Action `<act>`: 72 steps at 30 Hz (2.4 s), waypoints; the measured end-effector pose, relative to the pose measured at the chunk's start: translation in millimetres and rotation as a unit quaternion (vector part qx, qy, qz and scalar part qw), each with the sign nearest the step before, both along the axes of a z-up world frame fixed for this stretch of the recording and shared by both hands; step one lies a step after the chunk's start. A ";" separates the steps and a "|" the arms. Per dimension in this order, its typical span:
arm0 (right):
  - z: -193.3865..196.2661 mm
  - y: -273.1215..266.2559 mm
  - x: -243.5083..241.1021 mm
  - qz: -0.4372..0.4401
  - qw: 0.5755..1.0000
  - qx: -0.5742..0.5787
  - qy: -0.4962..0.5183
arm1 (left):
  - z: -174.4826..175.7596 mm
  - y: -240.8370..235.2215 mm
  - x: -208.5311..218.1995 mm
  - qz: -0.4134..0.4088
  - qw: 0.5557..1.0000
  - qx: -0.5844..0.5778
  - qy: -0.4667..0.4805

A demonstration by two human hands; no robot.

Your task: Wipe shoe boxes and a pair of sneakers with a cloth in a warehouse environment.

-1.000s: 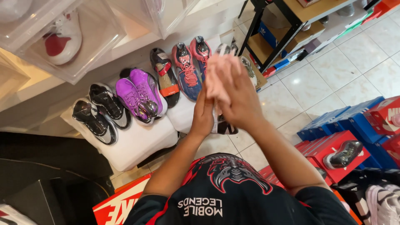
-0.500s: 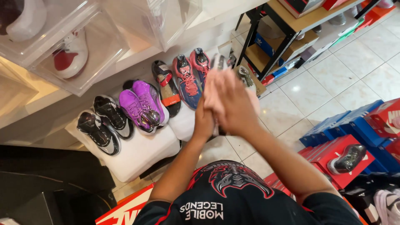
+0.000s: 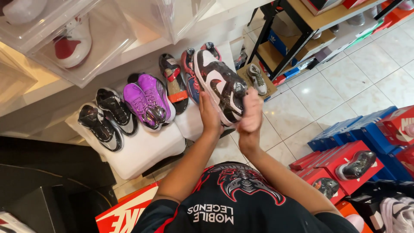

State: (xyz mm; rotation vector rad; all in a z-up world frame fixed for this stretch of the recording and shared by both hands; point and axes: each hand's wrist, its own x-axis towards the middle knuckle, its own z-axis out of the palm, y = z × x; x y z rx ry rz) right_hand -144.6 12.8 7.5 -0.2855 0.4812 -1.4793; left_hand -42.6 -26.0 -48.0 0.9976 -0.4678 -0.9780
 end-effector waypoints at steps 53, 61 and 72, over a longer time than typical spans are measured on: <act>-53.3 46.3 -19.7 0.084 0.966 -0.163 0.184 | 42.1 39.6 25.1 -0.135 0.954 -0.089 0.252; 93.4 -16.5 -29.6 -0.008 0.889 -0.152 0.432 | 29.0 60.7 34.3 -0.270 0.919 -0.165 -0.234; 101.6 -42.4 -15.2 -0.148 0.582 -0.360 0.714 | 28.3 55.6 46.4 -0.304 0.898 -0.200 -0.246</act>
